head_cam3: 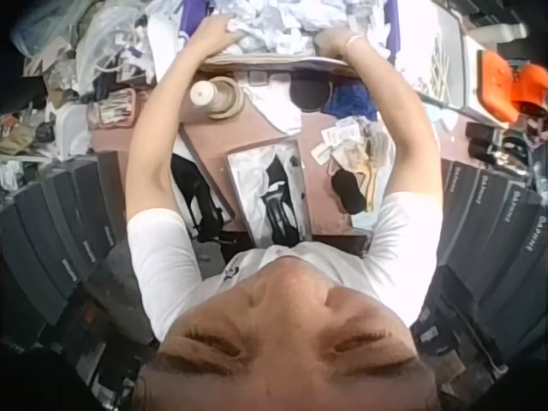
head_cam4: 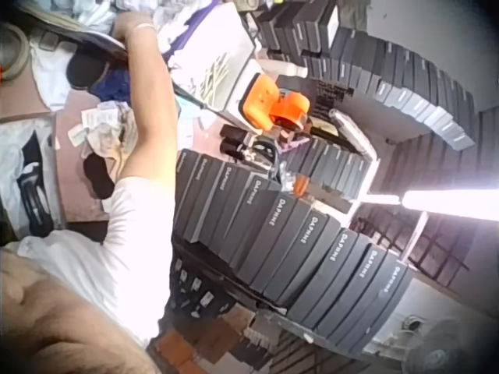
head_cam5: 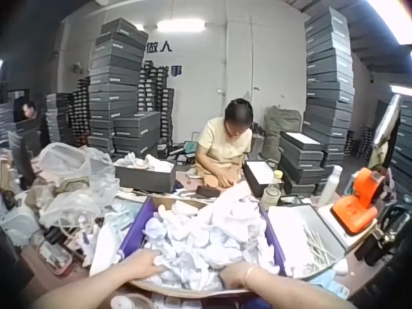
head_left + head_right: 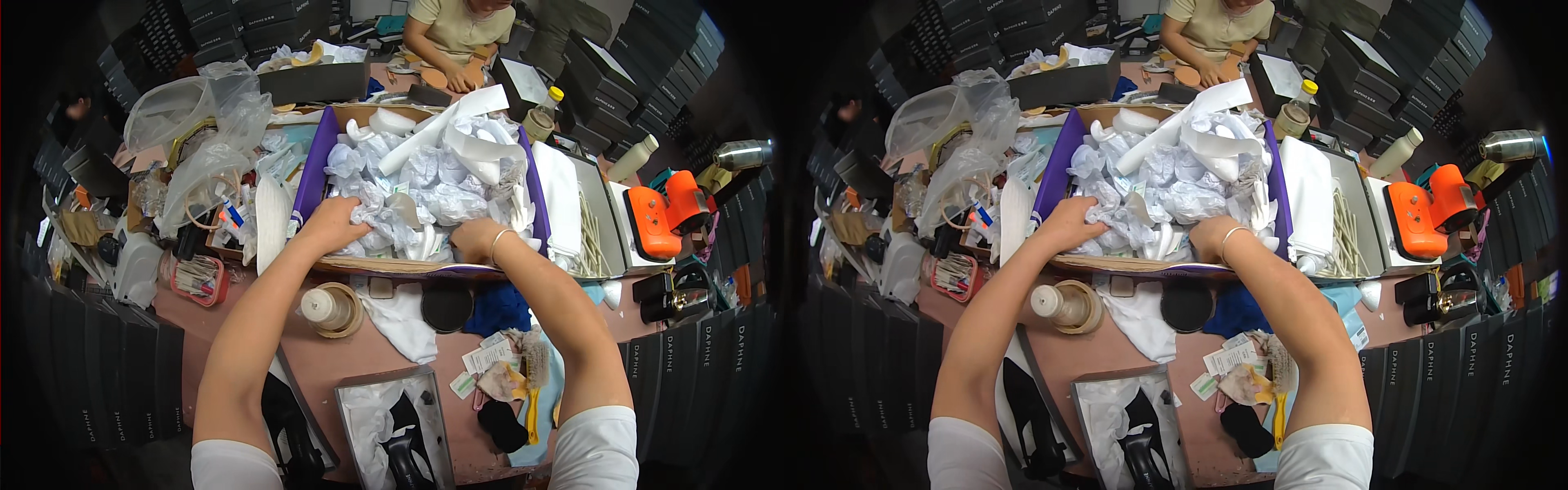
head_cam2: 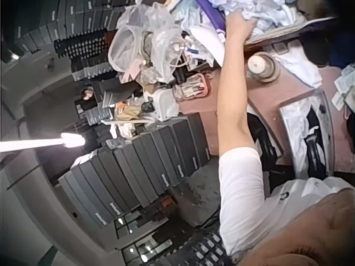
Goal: Inspecting, cleaning, and packing a pair of shoes into a product box.
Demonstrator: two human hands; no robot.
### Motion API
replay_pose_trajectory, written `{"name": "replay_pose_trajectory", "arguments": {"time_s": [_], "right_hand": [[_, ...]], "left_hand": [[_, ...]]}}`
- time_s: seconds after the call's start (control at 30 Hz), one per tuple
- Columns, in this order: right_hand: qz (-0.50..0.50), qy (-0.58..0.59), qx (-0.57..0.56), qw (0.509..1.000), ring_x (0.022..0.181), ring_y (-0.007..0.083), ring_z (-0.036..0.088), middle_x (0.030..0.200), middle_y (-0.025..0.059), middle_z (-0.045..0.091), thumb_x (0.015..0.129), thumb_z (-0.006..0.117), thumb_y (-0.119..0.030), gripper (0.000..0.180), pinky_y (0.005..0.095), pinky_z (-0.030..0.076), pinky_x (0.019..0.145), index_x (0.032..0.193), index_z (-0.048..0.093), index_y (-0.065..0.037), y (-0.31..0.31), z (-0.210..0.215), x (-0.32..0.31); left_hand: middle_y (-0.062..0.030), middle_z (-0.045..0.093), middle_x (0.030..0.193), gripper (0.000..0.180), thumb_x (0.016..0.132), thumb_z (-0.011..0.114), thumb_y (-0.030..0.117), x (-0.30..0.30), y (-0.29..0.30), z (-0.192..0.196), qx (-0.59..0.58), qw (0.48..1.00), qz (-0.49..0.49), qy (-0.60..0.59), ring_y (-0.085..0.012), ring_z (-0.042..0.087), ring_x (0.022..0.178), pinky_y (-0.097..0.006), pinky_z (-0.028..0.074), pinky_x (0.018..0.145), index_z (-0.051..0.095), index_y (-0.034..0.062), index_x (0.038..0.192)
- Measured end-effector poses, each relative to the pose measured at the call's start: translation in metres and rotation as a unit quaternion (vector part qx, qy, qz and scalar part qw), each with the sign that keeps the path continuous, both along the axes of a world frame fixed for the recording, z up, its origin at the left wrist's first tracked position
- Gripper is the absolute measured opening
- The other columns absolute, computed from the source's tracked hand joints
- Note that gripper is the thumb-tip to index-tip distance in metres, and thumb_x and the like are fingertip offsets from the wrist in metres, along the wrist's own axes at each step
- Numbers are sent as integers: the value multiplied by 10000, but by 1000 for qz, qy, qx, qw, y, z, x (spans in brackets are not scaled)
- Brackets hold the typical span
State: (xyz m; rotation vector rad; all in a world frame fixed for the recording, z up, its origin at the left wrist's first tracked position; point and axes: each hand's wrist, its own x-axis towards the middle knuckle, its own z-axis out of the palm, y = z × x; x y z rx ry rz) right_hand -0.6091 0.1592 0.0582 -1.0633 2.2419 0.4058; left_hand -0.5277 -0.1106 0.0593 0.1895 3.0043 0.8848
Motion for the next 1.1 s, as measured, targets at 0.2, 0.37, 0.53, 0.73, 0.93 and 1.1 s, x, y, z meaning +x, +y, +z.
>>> {"name": "replay_pose_trajectory", "arguments": {"time_s": [0.2,0.37,0.53,0.73,0.93,1.1], "right_hand": [[-192,-193,-400,875,944,186,584,1036,72,621,670,770,-192,584,298,461,881,1196,571,-35,27,41,-11],[-233,-289,-502,781,1071,151,533,1171,63,569,731,803,-159,664,262,426,934,1306,497,-34,21,32,-6],[-340,-303,-592,665,1180,175,507,1318,129,516,792,784,-260,822,283,410,987,1420,346,40,22,53,1],[-235,-7,-548,803,887,248,674,1006,179,687,849,698,-248,402,327,531,784,1091,638,68,40,98,21],[-151,37,-529,834,825,223,676,906,157,699,860,595,-68,221,319,525,768,1044,660,37,40,84,38],[-157,122,-388,900,888,331,665,1046,191,669,822,631,-95,327,390,527,777,1132,621,7,4,29,-1]], "left_hand": [[-245,660,906,405,734,699,309,0,-2,-6,-4,1000,4,17,-400,631,890,-453,500,820,660,4,998],[-237,660,936,420,728,697,323,0,1,-2,-29,1000,1,10,-395,624,923,-454,493,837,657,15,1010],[-244,651,957,437,716,707,319,2,3,-1,-22,999,-3,31,-403,615,933,-444,488,836,648,-5,1003],[-222,661,961,395,736,683,298,3,4,2,-21,1000,-2,22,-393,621,935,-455,486,849,652,14,1009],[-256,645,963,455,707,704,310,2,5,3,-23,1000,4,19,-409,610,933,-445,486,838,636,-33,999],[-255,647,973,483,696,709,320,1,5,3,-18,1000,5,12,-408,613,934,-444,486,846,637,-33,1017]]}}
